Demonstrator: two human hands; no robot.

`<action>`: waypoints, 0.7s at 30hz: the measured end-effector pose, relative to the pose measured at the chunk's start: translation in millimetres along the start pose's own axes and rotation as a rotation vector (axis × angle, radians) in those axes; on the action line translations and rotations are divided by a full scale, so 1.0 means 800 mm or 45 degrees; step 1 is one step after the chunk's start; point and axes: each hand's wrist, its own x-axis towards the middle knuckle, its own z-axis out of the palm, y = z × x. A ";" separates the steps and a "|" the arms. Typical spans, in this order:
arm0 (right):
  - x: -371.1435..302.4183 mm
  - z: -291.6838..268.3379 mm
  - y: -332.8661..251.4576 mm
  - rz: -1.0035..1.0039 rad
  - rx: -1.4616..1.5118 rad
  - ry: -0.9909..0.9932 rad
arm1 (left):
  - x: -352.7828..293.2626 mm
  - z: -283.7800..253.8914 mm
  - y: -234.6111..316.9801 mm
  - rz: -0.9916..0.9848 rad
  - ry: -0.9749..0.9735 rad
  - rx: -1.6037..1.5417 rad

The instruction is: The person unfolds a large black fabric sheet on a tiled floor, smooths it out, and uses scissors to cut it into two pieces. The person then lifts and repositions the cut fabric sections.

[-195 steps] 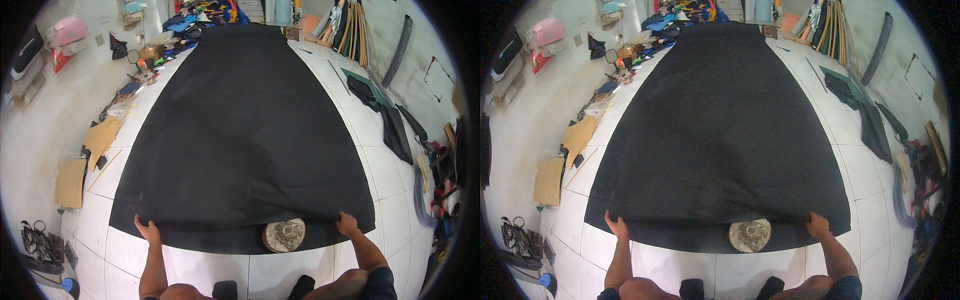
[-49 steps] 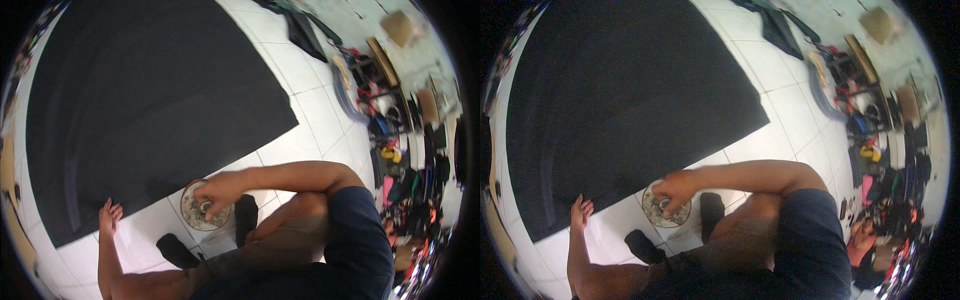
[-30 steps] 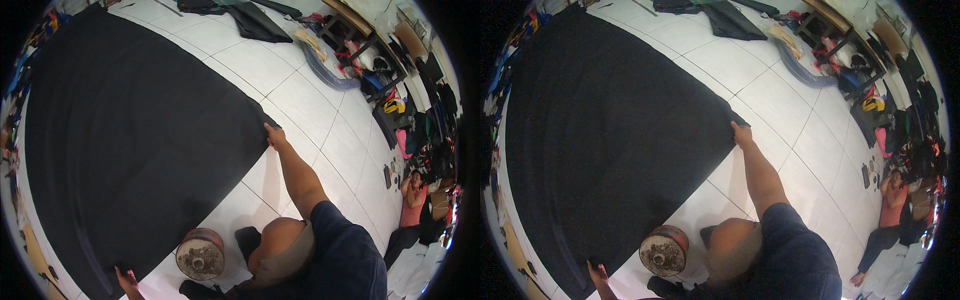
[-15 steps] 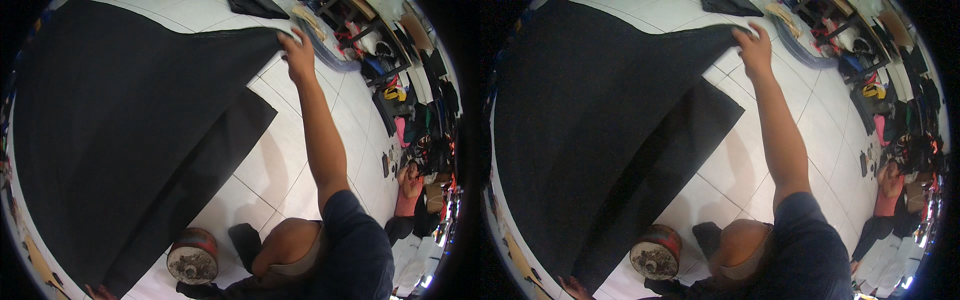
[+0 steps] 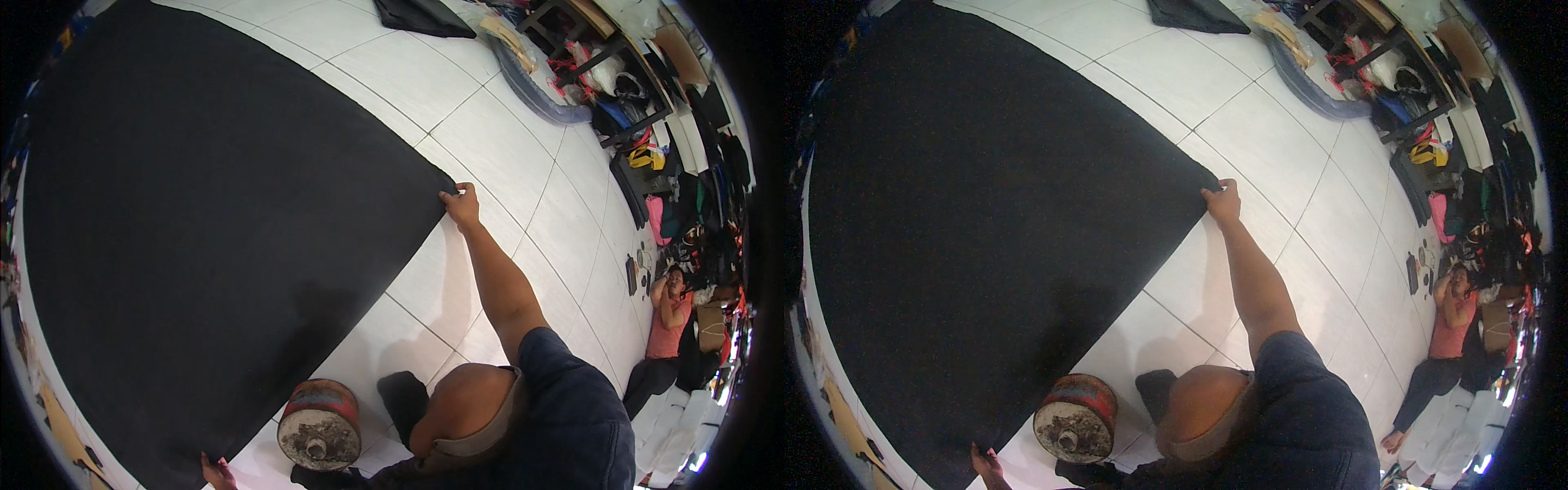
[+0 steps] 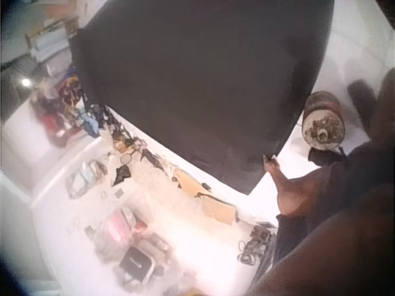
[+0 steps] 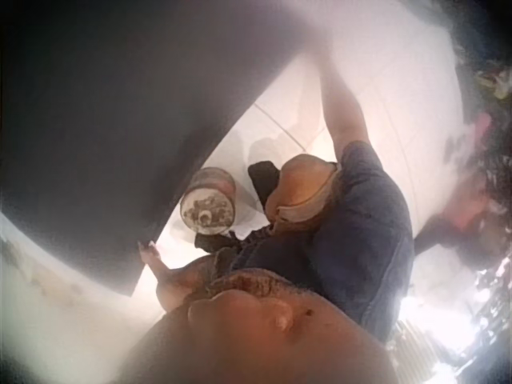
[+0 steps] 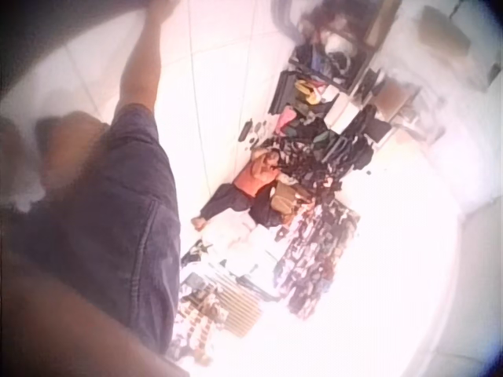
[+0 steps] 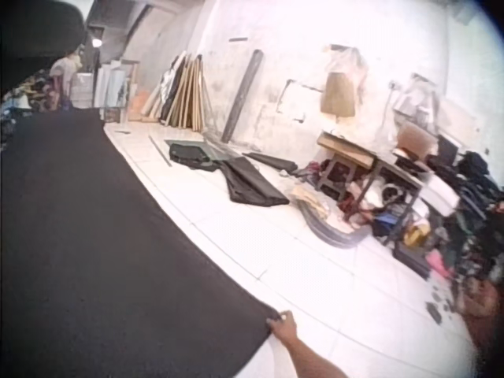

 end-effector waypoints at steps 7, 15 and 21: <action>-0.002 0.004 -0.007 -0.062 -0.127 0.017 | 0.023 -0.034 -0.004 0.120 -0.086 -0.006; -0.023 -0.009 -0.019 -0.011 -0.116 0.084 | -0.035 0.016 0.000 0.117 0.138 -0.002; -0.013 -0.003 -0.011 0.063 -0.196 0.105 | -0.030 0.006 0.000 0.157 0.136 0.062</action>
